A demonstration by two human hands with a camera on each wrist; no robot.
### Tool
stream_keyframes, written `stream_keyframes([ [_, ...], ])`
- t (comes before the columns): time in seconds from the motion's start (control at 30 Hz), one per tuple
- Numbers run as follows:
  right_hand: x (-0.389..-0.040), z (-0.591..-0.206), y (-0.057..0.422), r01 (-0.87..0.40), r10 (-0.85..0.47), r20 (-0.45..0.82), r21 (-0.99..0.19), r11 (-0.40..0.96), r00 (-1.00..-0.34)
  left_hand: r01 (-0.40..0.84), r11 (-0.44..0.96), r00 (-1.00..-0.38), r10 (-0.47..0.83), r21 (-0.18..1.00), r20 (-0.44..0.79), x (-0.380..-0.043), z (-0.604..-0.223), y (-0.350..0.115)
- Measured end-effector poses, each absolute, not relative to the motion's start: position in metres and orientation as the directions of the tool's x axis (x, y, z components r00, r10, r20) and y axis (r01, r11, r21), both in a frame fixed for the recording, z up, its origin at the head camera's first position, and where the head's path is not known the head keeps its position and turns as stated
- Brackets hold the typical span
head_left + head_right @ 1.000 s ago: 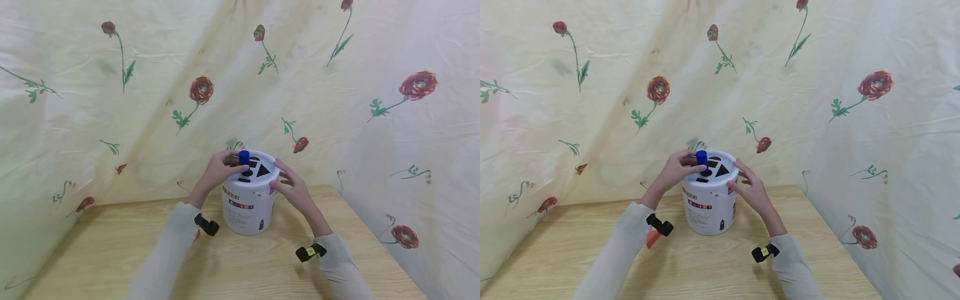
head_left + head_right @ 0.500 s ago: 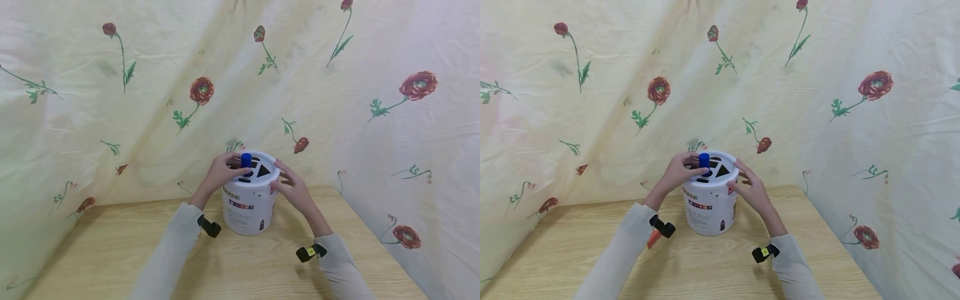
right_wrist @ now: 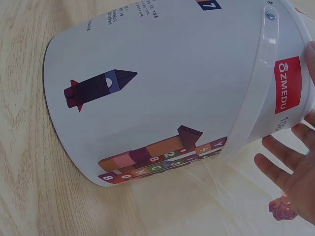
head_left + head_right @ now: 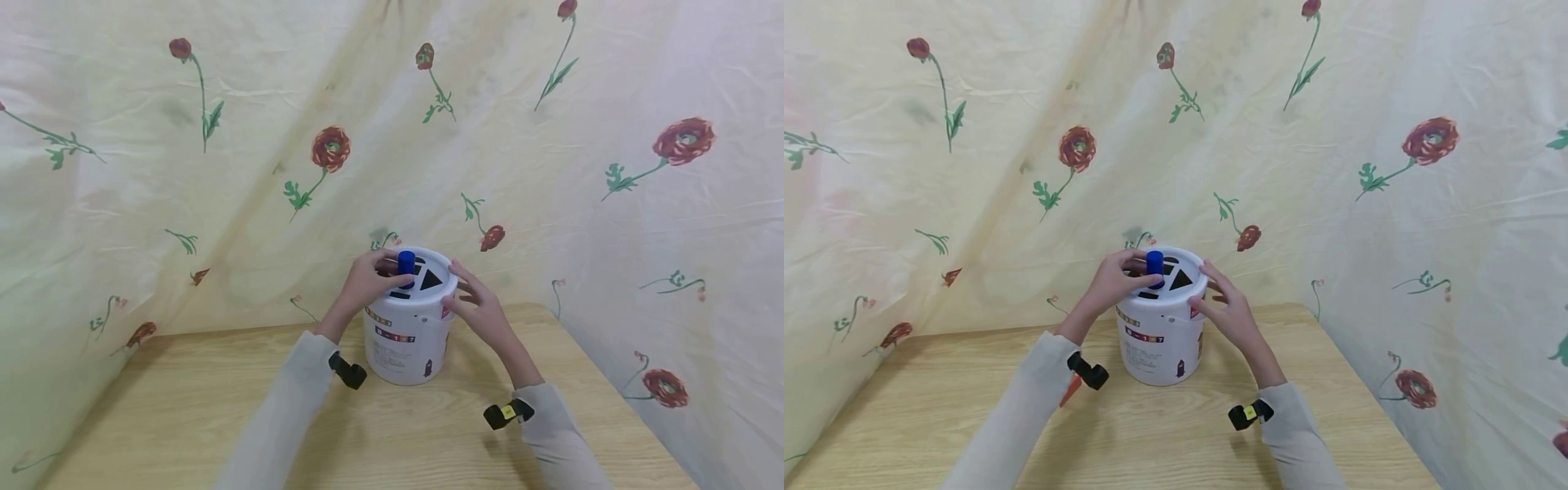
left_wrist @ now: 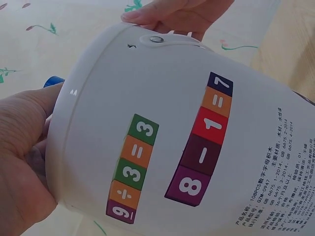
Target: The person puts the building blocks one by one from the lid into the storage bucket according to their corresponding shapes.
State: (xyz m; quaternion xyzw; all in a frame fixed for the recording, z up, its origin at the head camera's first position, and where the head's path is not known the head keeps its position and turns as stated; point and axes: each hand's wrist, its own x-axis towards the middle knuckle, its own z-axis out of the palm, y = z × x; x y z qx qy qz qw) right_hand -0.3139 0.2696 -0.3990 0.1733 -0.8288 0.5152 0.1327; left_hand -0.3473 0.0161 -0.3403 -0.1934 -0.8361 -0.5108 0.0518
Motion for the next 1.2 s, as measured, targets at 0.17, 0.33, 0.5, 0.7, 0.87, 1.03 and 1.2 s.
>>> stream_keyframes([
  [0.17, -0.3133, -0.3986, 0.2691, -0.424, -0.145, 0.402, -0.806, 0.413, -0.904, 0.378, 0.407, -0.919, 0.271, 0.832, 0.285, -0.3458, -0.3399, 0.0169],
  [0.33, -0.3143, -0.3998, 0.2693, -0.431, -0.143, 0.41, -0.801, 0.416, -0.901, 0.399, 0.363, -0.909, 0.279, 0.842, 0.311, -0.3458, -0.339, 0.0163],
  [0.5, -0.315, -0.4003, 0.2698, -0.425, -0.14, 0.406, -0.803, 0.417, -0.903, 0.402, 0.348, -0.908, 0.271, 0.847, 0.32, -0.3464, -0.3393, 0.016],
  [0.7, -0.3144, -0.4001, 0.2698, -0.428, -0.146, 0.405, -0.805, 0.41, -0.902, 0.392, 0.335, -0.911, 0.268, 0.857, 0.312, -0.3462, -0.3387, 0.016],
  [0.87, -0.3146, -0.4005, 0.2697, -0.428, -0.146, 0.405, -0.81, 0.401, -0.903, 0.394, 0.33, -0.909, 0.275, 0.858, 0.312, -0.3467, -0.3385, 0.0161],
  [1.03, -0.3153, -0.401, 0.2699, -0.425, -0.141, 0.404, -0.811, 0.401, -0.904, 0.397, 0.325, -0.907, 0.279, 0.858, 0.315, -0.3473, -0.3389, 0.0157],
  [1.2, -0.3154, -0.4016, 0.2696, -0.425, -0.14, 0.405, -0.809, 0.407, -0.904, 0.405, 0.323, -0.904, 0.282, 0.856, 0.321, -0.3477, -0.3401, 0.0153],
])
